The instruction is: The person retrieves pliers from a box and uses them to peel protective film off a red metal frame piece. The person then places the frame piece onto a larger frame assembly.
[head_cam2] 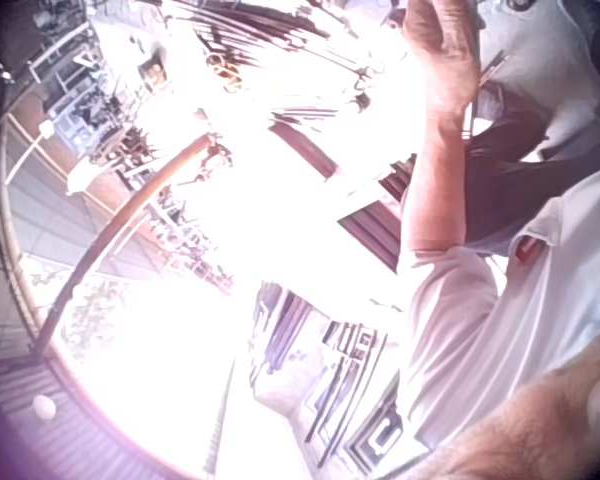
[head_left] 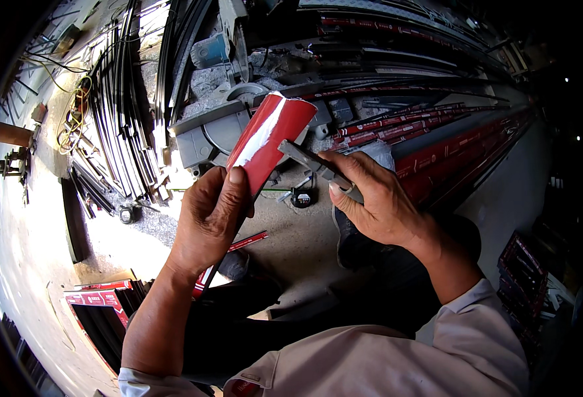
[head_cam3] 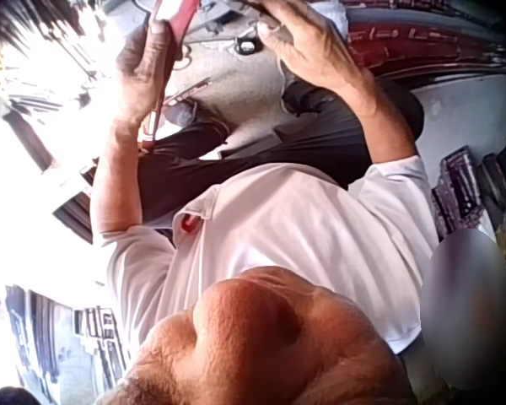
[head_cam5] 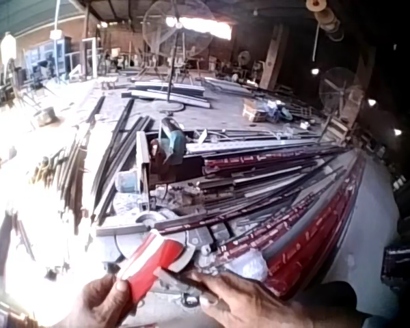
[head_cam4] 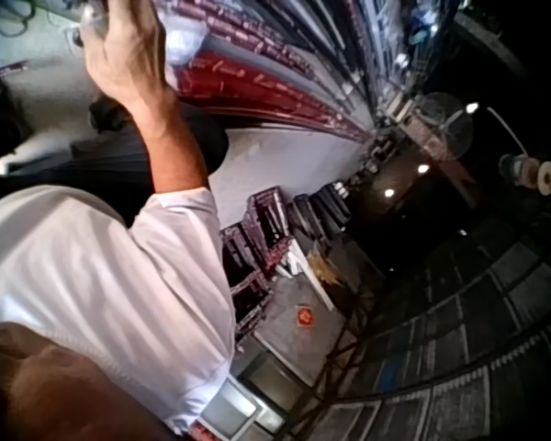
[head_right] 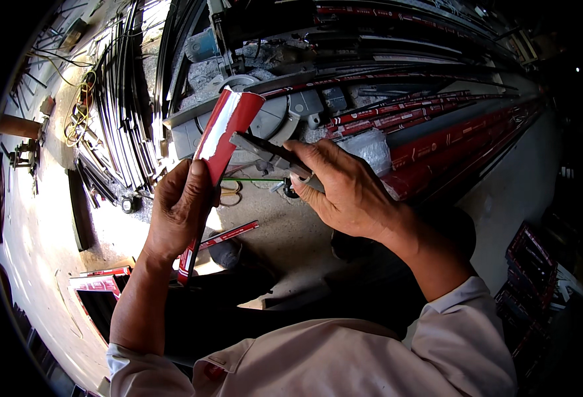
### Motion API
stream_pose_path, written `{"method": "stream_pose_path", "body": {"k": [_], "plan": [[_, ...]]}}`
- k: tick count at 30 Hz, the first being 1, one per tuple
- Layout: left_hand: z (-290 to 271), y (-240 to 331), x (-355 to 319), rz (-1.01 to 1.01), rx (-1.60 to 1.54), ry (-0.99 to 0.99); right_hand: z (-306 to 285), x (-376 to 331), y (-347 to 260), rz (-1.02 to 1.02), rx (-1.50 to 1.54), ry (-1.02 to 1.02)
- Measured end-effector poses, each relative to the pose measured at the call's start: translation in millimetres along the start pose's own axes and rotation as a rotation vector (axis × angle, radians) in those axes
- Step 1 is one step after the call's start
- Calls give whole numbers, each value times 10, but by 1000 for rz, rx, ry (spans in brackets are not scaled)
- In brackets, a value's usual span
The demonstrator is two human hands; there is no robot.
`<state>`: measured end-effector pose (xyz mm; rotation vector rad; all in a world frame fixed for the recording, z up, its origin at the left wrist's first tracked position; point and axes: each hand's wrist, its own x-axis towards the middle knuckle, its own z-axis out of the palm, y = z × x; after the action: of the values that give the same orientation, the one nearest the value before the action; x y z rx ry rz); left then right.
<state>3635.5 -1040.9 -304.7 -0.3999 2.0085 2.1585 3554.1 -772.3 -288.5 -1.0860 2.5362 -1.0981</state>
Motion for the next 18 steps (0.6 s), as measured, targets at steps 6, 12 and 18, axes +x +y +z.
{"method": "stream_pose_path", "body": {"k": [6,12,18], "plan": [[8,4,0,12,19,-14,-15,10,18,35,-2,-41],[-31,-14,-28,60,46,-37,-51,37,-83,181,85,-124],[-97,-18,-55,34,2,-105,14,34,-48,134,46,-84]]}}
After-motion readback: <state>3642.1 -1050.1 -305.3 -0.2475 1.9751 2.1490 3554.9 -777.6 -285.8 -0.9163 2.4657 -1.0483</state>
